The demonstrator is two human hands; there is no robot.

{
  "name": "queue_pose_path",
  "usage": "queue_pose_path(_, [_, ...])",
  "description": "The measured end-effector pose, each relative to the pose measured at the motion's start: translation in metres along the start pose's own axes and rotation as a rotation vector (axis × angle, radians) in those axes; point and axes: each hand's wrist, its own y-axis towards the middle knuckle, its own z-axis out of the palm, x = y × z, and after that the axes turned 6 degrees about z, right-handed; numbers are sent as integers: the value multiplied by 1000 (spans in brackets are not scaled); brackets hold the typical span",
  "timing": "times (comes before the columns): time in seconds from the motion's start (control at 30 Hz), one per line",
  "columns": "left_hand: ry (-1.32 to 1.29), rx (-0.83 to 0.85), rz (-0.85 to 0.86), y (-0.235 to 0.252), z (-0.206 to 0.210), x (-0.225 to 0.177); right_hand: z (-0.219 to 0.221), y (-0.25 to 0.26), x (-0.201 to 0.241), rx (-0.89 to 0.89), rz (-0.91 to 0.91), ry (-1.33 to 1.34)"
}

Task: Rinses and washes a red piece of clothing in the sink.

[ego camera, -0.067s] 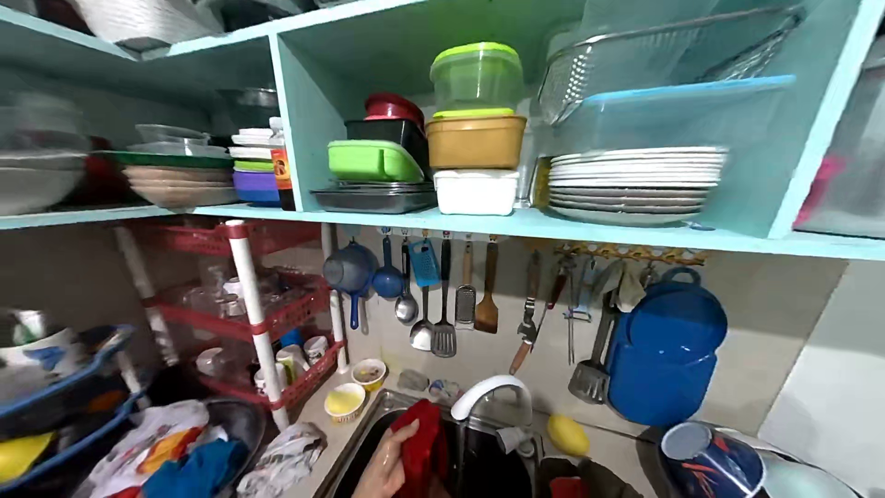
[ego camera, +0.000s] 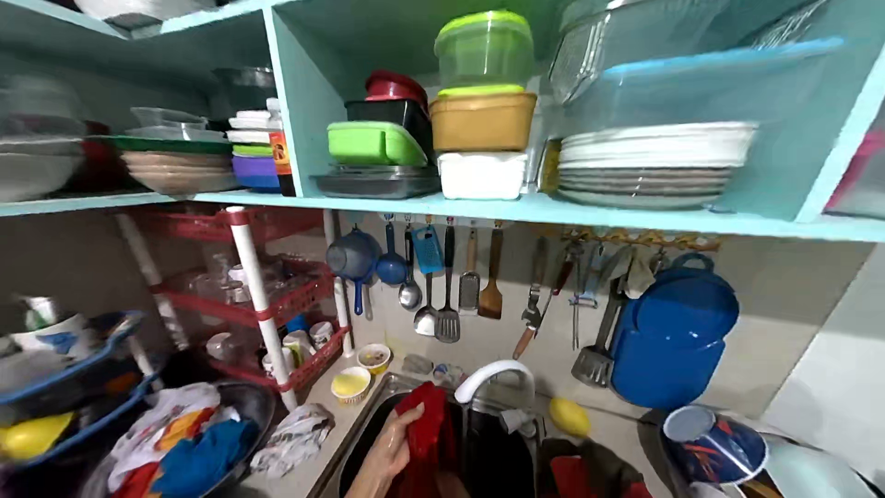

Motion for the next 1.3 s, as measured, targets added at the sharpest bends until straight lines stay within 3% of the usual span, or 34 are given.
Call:
queue_pose_path(0.13, [17,-75,-10,8,-5,0,-9,8,2,93,200,124])
queue_pose_path(0.2, [-46,-96,73,28,-29,4,-18,10,9,136,145,220])
queue_pose_path(0.27, [-113,-186,73,50,-73,27,-32,7,22,68,-10,265])
queue_pose_path(0.37, [-18,-333,-322,31,-115,82,-66,9,29,-74,-172,124])
queue_pose_path(0.43, [76,-273,-501,18,-113,103,-92,11,27,-153,-105,-59])
queue_pose_path(0.5, [208,-218,-540,20,-108,104,-108,14,13,-241,61,-117])
queue_pose_path(0.63, [710,-166,-329,49,-113,98,-106,23,-14,-384,316,-137])
queue_pose_path(0.7, [1030,-19,-340,58,-120,103,-83,35,-26,-349,333,-190])
queue_pose_path(0.83, [1585,433,-489,76,-131,138,-29,67,-52,-50,223,-349])
queue_pose_path(0.9, [1756,568,-553,82,-132,156,-7,84,-71,44,230,-461])
queue_pose_path(1.03, [1921,666,-596,92,-137,179,14,114,-105,64,224,-552])
queue_pose_path(1.2, [1927,814,-666,92,-142,199,15,119,-109,107,198,-384])
queue_pose_path(1.3, [1637,553,-649,77,-141,190,19,121,-109,-5,265,-209])
